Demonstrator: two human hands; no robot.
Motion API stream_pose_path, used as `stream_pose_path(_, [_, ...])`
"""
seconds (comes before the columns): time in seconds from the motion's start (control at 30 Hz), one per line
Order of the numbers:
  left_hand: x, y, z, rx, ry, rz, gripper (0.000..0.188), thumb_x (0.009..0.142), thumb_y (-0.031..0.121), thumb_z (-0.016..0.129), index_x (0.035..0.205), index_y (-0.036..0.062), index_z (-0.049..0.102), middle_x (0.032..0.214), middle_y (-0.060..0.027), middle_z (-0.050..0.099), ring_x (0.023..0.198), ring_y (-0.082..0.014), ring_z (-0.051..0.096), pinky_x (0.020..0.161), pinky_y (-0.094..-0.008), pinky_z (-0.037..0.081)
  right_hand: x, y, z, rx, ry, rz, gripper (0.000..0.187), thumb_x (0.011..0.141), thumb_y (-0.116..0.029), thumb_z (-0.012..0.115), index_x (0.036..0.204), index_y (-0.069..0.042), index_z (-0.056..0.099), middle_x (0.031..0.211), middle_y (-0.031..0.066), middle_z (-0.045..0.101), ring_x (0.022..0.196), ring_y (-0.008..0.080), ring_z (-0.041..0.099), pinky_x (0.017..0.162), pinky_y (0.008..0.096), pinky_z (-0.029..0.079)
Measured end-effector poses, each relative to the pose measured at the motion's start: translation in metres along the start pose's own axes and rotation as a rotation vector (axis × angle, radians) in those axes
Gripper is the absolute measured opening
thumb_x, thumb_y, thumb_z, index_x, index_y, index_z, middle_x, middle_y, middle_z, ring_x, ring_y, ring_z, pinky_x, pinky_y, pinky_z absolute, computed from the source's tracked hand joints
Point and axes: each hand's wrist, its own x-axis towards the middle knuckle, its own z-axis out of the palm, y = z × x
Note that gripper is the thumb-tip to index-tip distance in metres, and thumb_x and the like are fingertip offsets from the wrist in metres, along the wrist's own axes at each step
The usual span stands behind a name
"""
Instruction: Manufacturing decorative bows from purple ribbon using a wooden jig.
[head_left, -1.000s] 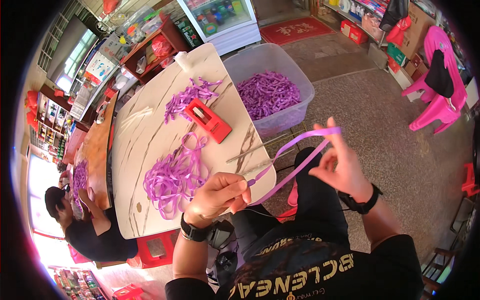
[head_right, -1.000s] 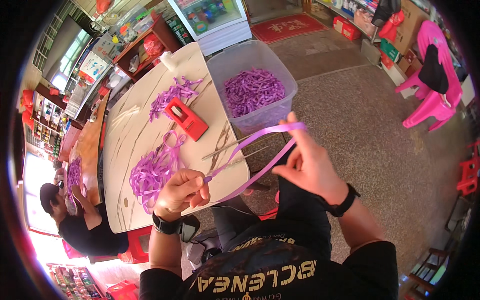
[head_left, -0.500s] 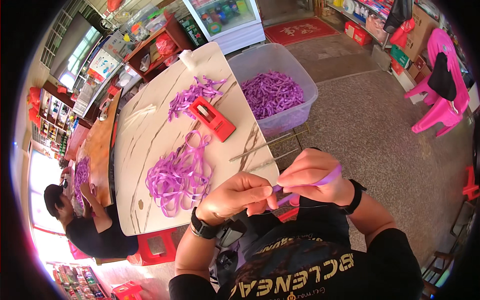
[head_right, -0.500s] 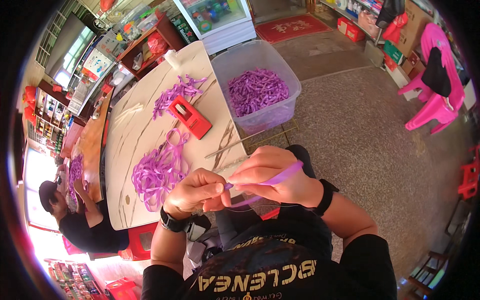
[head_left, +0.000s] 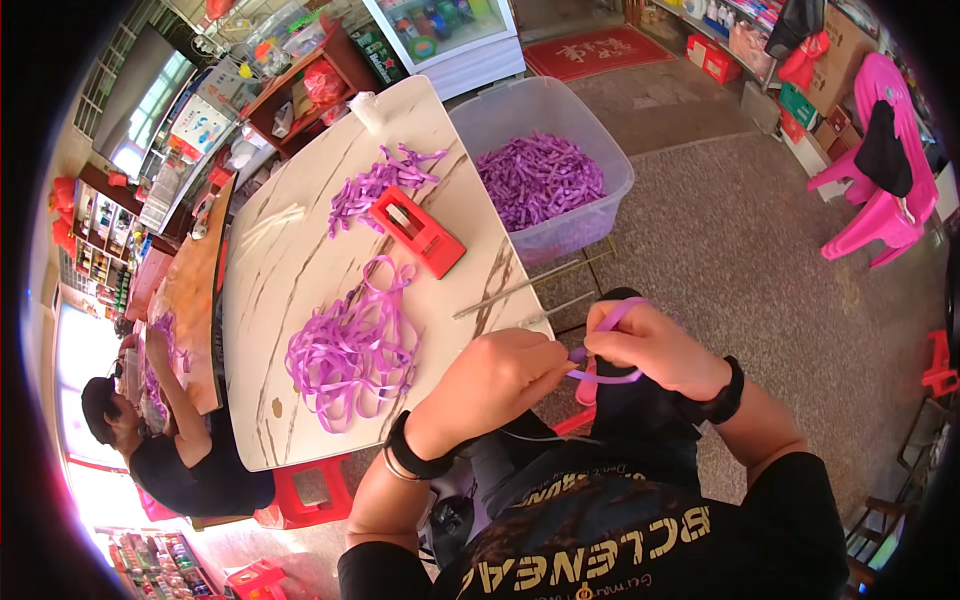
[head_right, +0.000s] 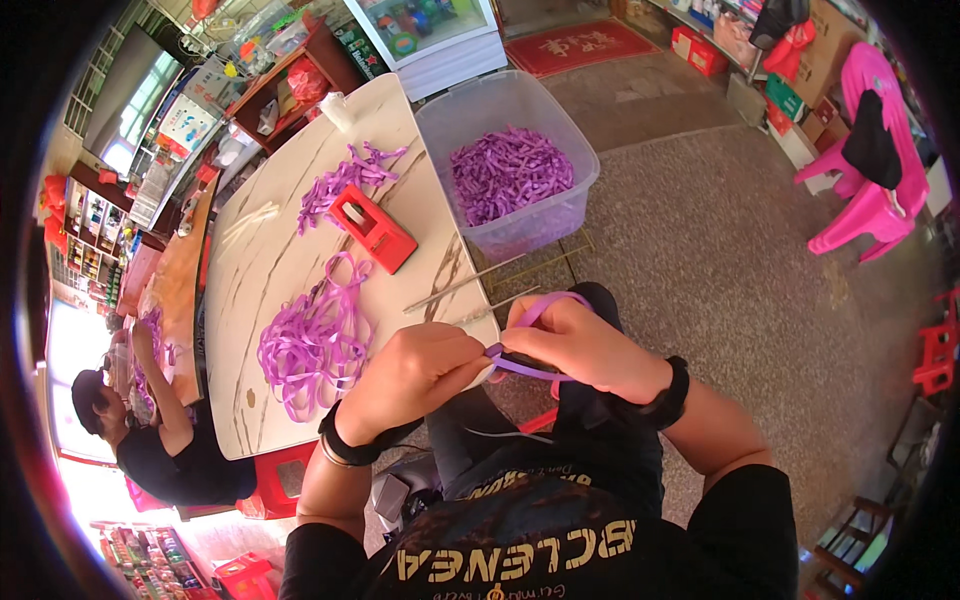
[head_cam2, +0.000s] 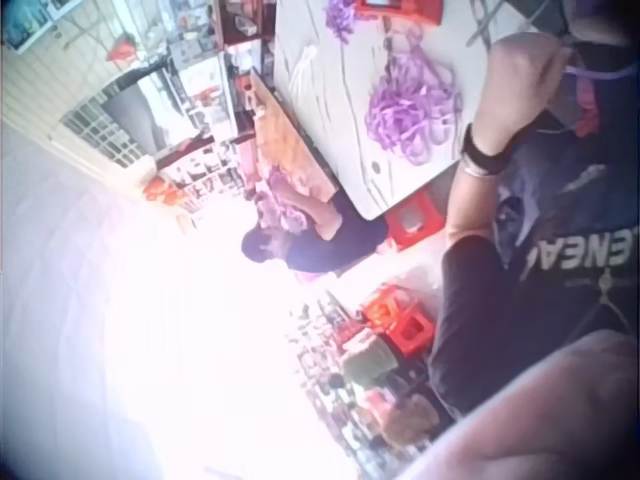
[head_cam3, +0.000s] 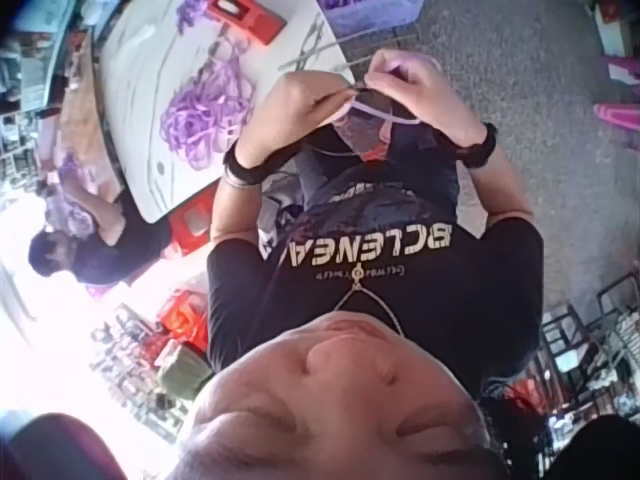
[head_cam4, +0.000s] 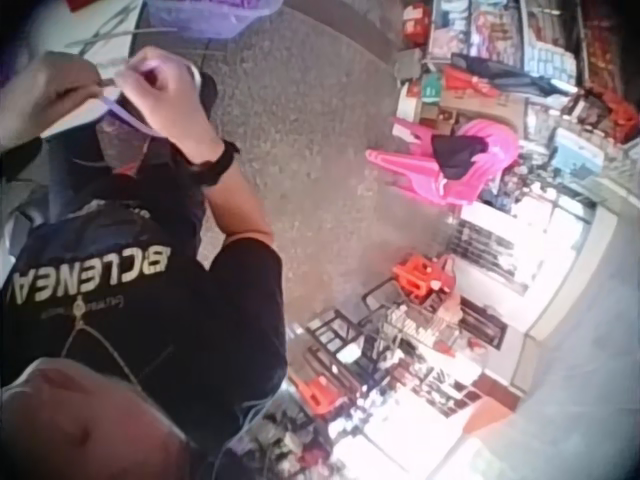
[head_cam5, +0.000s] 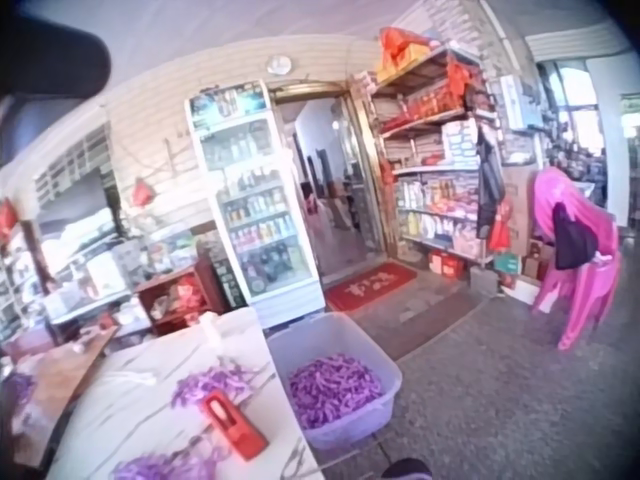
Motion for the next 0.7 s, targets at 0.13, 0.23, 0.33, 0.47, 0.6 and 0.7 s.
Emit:
stream_pose_path(0.13, [0.004, -0.005, 0.005, 0.037, -0.099, 0.043, 0.003, 0.074, 0.002, 0.058, 0.075, -0.0003, 0.057, 0.064, -0.0109, 0.053, 0.058, -0.0269, 0.051, 0.051, -0.0330, 0.040, -0.005, 0.016, -0.013, 0.659, -0.263, 0.412, 0.025, 0.088, -0.022, 0.047, 0.065, -0.010, 0.044, 0.056, -0.0064, 0.038, 0.046, 0.0018, 0.028, 0.042, 0.0192, 0.019])
stream_pose_path(0.23, [0.006, -0.012, 0.004, -0.150, -0.148, 0.025, 0.004, 0.077, 0.002, 0.057, 0.075, -0.0009, 0.057, 0.063, -0.0098, 0.053, 0.057, -0.0233, 0.052, 0.050, -0.0307, 0.039, -0.014, 0.017, -0.031, 0.160, -0.371, 0.298, 0.031, 0.088, -0.029, 0.049, 0.066, -0.007, 0.046, 0.057, -0.0057, 0.040, 0.049, 0.0027, 0.031, 0.043, 0.0199, 0.022])
stream_pose_path(0.33, [0.011, -0.011, -0.002, -0.360, -0.288, -0.112, 0.009, 0.080, 0.004, 0.055, 0.073, -0.0018, 0.056, 0.061, -0.0076, 0.053, 0.055, -0.0167, 0.053, 0.049, -0.0270, 0.039, -0.018, 0.012, -0.033, -0.178, -0.022, -0.013, 0.028, 0.087, -0.029, 0.050, 0.073, -0.005, 0.050, 0.062, -0.0045, 0.044, 0.054, 0.0035, 0.037, 0.047, 0.0196, 0.029])
stream_pose_path(0.47, [0.019, -0.012, 0.001, -0.605, -0.406, -0.257, 0.017, 0.084, 0.007, 0.051, 0.072, -0.0031, 0.056, 0.060, -0.0046, 0.054, 0.053, -0.0092, 0.051, 0.049, -0.0226, 0.039, -0.007, 0.014, -0.026, -0.462, 0.005, -0.582, 0.020, 0.082, -0.023, 0.057, 0.086, -0.003, 0.053, 0.079, 0.0037, 0.055, 0.061, 0.0154, 0.051, 0.056, 0.0270, 0.039])
stream_pose_path(0.6, [0.024, -0.019, 0.002, -0.664, -0.479, -0.311, 0.017, 0.084, 0.009, 0.051, 0.073, -0.0030, 0.057, 0.061, -0.0045, 0.055, 0.053, -0.0089, 0.052, 0.048, -0.0219, 0.040, -0.009, 0.006, -0.028, -0.486, -0.181, -0.344, 0.018, 0.080, -0.021, 0.059, 0.080, -0.003, 0.057, 0.070, 0.0065, 0.057, 0.064, 0.0202, 0.055, 0.058, 0.0289, 0.040])
stream_pose_path(0.7, [0.028, -0.025, 0.007, -0.654, -0.518, -0.348, 0.015, 0.083, 0.008, 0.052, 0.073, -0.0021, 0.057, 0.061, -0.0063, 0.055, 0.055, -0.0119, 0.052, 0.050, -0.0244, 0.040, -0.012, 0.007, -0.031, -0.280, -0.229, -0.184, 0.018, 0.084, -0.017, 0.054, 0.073, -0.003, 0.057, 0.066, 0.0034, 0.056, 0.062, 0.0145, 0.052, 0.056, 0.0286, 0.038])
